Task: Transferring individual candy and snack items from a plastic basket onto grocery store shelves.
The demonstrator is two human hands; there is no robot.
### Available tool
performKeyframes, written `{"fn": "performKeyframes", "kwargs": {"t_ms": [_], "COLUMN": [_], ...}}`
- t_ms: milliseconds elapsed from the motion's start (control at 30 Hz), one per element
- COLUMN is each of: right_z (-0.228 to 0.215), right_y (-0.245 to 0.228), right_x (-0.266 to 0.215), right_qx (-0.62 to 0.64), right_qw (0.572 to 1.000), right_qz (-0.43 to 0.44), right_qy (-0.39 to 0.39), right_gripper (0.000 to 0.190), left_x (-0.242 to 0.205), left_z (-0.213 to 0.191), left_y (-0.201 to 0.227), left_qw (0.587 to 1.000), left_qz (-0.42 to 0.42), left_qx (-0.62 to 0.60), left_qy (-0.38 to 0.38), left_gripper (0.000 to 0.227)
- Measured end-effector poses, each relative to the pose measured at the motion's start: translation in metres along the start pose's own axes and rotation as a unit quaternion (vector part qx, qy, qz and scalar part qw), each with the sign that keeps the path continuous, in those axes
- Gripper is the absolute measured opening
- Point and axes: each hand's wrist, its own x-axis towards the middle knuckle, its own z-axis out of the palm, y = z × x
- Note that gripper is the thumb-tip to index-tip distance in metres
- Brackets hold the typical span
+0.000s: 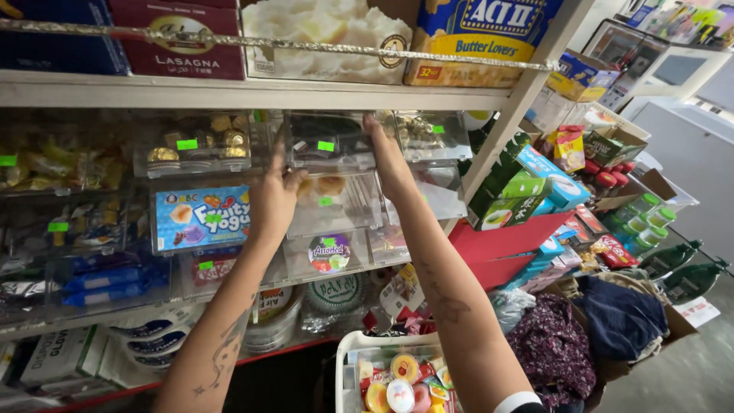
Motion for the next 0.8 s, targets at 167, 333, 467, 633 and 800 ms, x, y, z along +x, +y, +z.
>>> {"fn": "performKeyframes", "kwargs": {"t_ms": [167,333,467,633,800], "right_z": [0.011,0.034,0.043,0.028,0.026], "right_y": [-0.008,-0.024,-0.026,-0.009,0.012], "right_x": [-0.010,-0.078,-0.085,-0.059,-0.050], "right_qx": [0.043,0.060,-0.180,-0.143,-0.112], "right_qw": [0.997,0.984,0.963,0.965,0.964], "right_qz": [-0.065,-0.148,-0.201,-0.217,-0.241], "right_qy": [0.022,-0.073,0.000,-0.030,-0.034], "right_gripper": [0.073,0.079,0.097,0.099,0.095], "left_x": [0.004,-0.001,0.003,0.004,0.003], "left_z": [0.008,0.016,0.008,0.010,0.018], "left_y": [-0.003,-0.018,-0.010,-0.011,-0.019], "left_qw": [0.995,0.989,0.997,0.998,0.992], "left_qz": [-0.004,-0.010,0.028,-0.002,0.056], "left_qx": [0.103,0.150,0.066,0.055,0.094], "left_qy": [-0.001,0.010,0.026,0.007,0.063], "left_gripper": [0.069,0.057,0.067,0.072,0.076]}}
